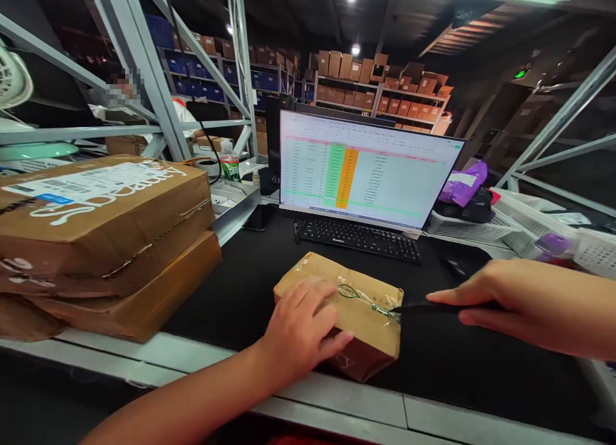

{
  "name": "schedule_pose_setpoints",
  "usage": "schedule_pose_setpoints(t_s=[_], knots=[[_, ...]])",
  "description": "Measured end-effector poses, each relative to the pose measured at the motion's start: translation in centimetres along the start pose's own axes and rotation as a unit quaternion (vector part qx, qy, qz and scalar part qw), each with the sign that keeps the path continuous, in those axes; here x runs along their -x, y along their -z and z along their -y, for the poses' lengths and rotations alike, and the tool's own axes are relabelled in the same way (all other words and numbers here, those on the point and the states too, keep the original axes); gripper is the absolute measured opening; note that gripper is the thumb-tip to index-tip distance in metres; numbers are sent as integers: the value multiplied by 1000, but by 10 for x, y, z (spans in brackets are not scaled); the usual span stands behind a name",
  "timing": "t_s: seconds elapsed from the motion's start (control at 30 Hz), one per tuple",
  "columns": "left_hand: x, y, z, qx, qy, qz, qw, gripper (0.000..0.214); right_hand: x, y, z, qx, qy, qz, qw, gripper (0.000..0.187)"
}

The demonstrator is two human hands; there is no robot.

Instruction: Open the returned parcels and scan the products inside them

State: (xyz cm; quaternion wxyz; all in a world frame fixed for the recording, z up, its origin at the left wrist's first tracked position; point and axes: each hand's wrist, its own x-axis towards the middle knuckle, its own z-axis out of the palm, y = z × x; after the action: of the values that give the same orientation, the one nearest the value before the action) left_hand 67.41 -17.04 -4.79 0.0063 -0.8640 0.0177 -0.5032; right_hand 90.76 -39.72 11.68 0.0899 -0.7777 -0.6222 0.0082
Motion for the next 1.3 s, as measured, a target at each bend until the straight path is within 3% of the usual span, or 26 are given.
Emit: schedule_pose_setpoints(t_s=[0.1, 0.13, 0.23, 0.33, 0.43, 0.5, 0.57, 0.7, 0.8, 0.9, 1.03, 1.17, 1.3], knots=[[-21, 10, 1, -5, 20, 146, 989, 47, 29, 10, -27, 22, 23, 125, 992, 28], [-27, 10, 2, -13, 24, 170, 985, 49, 34, 10, -34, 22, 16, 117, 993, 30], [-35, 3, 4, -35, -5, 177, 984, 51, 29, -6, -44, -8, -61, 11, 998, 39], [-36, -4, 3, -50, -41, 169, 984, 45, -4, -47, -33, -75, -152, -137, 976, 41], [-38, -4, 2, -57, -35, 185, 980, 34, -49, -92, -4, -155, -143, -224, 952, 37], [-42, -1, 0, -45, -30, 205, 977, 36, -74, -111, 16, -196, -123, -191, 954, 46], [-46, 3, -1, -28, -14, 223, 974, 43, -91, -122, 31, -228, -110, -120, 960, 62], [-54, 3, -3, 4, 10, 242, 970, 36, -101, -130, 32, -275, -101, -33, 956, 72], [-54, -3, -2, -10, 2, 194, 981, 39, -101, -135, 24, -323, -107, -27, 940, 66], [-50, -7, -1, -37, -52, 79, 995, 43, -101, -139, 22, -346, -89, -41, 933, 54], [-43, -9, 0, -48, -127, -51, 989, 34, -103, -141, 29, -346, -74, -45, 934, 41], [-36, -7, 1, -73, -161, -91, 980, 24, -102, -140, 33, -342, -65, -59, 936, 35], [-27, -5, 3, -97, -177, -109, 973, 26, -101, -141, 35, -336, -59, -74, 937, 32]])
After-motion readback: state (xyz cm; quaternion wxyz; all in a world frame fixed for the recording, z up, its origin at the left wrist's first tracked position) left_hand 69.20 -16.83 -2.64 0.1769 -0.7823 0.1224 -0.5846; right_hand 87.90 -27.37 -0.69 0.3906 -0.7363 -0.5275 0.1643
